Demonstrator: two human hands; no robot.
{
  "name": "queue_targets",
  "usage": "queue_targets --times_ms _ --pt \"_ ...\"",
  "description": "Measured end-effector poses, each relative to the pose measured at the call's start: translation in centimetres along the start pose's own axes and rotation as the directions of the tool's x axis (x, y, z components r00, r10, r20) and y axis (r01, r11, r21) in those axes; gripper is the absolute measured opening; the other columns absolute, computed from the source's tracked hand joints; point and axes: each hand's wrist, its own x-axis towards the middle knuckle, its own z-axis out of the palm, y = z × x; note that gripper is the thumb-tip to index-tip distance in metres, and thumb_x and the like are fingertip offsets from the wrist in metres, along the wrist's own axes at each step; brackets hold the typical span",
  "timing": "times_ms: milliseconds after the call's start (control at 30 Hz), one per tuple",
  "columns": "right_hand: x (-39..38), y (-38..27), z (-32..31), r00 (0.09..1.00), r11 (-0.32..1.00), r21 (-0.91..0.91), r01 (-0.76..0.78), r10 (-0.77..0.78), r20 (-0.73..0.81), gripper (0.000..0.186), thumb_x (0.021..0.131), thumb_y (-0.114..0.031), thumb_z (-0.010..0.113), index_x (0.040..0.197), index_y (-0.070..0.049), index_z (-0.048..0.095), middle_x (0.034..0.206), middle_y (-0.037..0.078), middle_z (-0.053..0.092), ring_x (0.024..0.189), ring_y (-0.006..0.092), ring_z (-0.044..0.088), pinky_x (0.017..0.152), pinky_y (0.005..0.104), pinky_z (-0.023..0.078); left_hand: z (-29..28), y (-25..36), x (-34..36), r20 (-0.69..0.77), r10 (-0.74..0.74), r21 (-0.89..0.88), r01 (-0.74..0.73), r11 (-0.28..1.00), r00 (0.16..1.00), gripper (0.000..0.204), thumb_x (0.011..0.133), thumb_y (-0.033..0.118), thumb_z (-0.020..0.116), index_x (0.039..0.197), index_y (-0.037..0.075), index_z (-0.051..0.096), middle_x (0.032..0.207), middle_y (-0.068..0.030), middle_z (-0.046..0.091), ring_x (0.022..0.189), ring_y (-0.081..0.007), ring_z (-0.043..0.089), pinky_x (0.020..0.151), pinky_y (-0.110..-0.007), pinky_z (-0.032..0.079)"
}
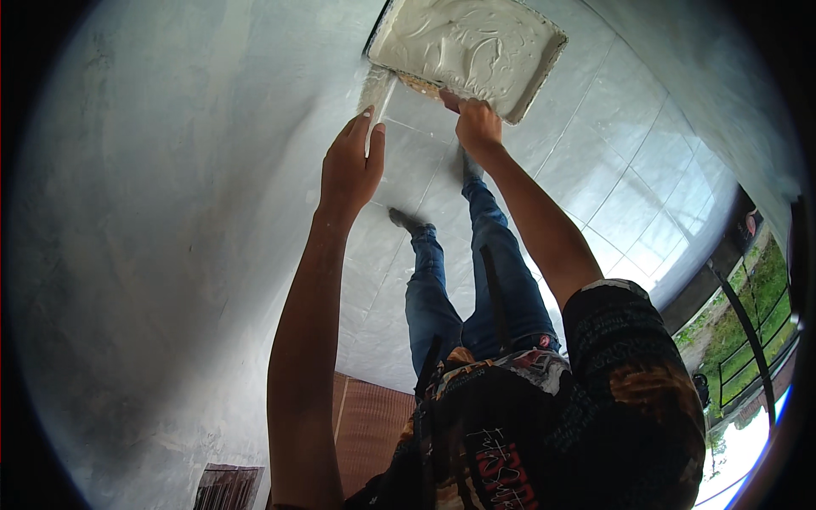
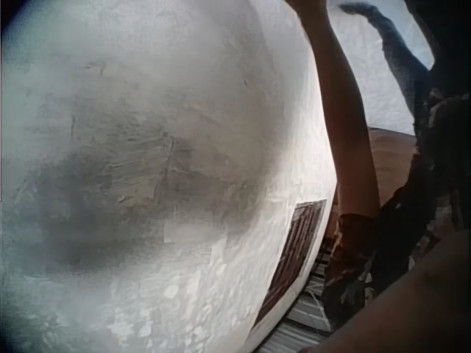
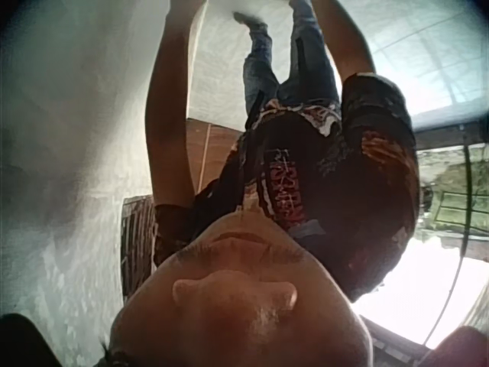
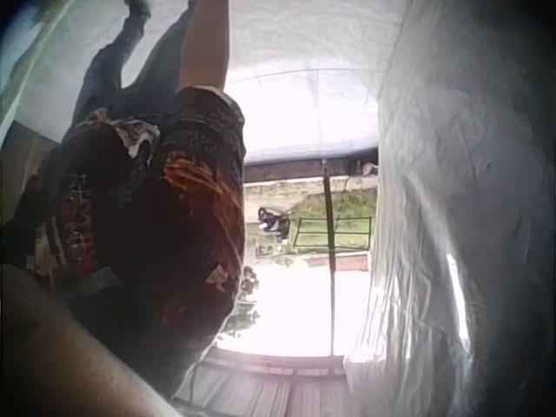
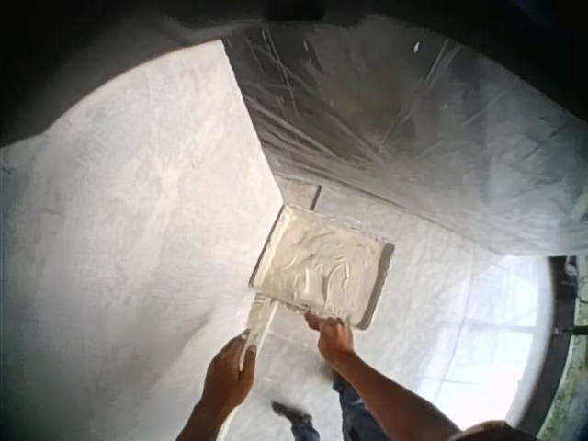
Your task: The person applies wall putty to a damaged section of an interior wall near a window, using a putty knife to transfer the putty from a plastic putty tray onto the wall.
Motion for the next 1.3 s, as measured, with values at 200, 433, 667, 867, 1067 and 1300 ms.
queue_targets --times_ms 200,433,667,867,1067,1300 --pt "-5.4 -2.7 0.0 0.990 0.987 0.136 0.090 -0.104 0.096 0.019 0.080 0.001 0.061 0.096 -0.002 0.070 0.092 0.014 0.067 0.093 0.0339 0.069 0.079 0.0451 0.060 0.1 -0.6 -1.0 0.010 -0.026 -0.002 0.026 1.000 1.000 0.040 0.104 0.023 0.051 0.129 -0.007 0.060 0.126 -0.0278 0.065 0.117 -0.0416 0.064 0.101 -0.045 0.051" --pt "-2.1 0.5 -4.0 0.989 0.969 0.246 0.002 0.035 -0.145 0.024 0.080 0.003 0.057 0.099 -0.005 0.070 0.087 0.016 0.066 0.086 0.0367 0.066 0.078 0.0482 0.056 0.2 -0.3 -0.9 0.018 -0.010 -0.021 0.011 1.000 1.000 0.042 0.104 0.023 0.050 0.129 -0.008 0.060 0.126 -0.0283 0.065 0.117 -0.0420 0.064 0.101 -0.045 0.050" --pt "-0.2 2.1 -2.3 0.995 0.984 0.175 0.046 -0.029 -0.098 0.017 0.087 -0.004 0.059 0.095 -0.006 0.074 0.092 0.013 0.065 0.095 0.0343 0.064 0.083 0.0467 0.057 0.6 -0.2 -1.6 0.027 -0.030 -0.009 0.030 1.000 0.999 0.042 0.104 0.024 0.050 0.130 -0.007 0.060 0.126 -0.0284 0.065 0.117 -0.0424 0.063 0.101 -0.045 0.050" --pt "3.7 2.4 -2.2 0.986 0.970 0.190 0.154 -0.164 0.041 0.017 0.092 -0.009 0.060 0.100 -0.006 0.075 0.102 0.014 0.061 0.103 0.0341 0.062 0.092 0.0469 0.055 0.8 -0.6 -2.1 0.030 -0.049 0.001 0.049 0.999 0.998 0.041 0.104 0.024 0.051 0.130 -0.007 0.060 0.127 -0.0279 0.065 0.118 -0.0429 0.063 0.102 -0.045 0.050" --pt "8.8 2.2 -1.4 0.955 0.987 0.029 0.158 -0.160 0.251 0.023 0.090 -0.009 0.058 0.107 -0.007 0.073 0.110 0.015 0.067 0.113 0.0339 0.064 0.093 0.0452 0.055 1.9 -0.4 -2.0 0.080 -0.073 -0.009 0.074 0.997 0.994 0.040 0.106 0.023 0.049 0.132 -0.007 0.059 0.130 -0.0271 0.063 0.124 -0.0386 0.061 0.105 -0.042 0.048" --pt "10.8 -2.2 -2.7 0.926 0.981 0.049 0.187 -0.193 0.323 0.027 0.085 -0.009 0.063 0.111 -0.002 0.071 0.106 0.018 0.073 0.104 0.0333 0.071 0.091 0.0456 0.055 1.8 -1.3 -2.4 0.059 -0.076 -0.030 0.078 0.997 0.995 0.040 0.104 0.024 0.050 0.128 -0.006 0.061 0.128 -0.0281 0.064 0.119 -0.0431 0.062 0.103 -0.046 0.049"
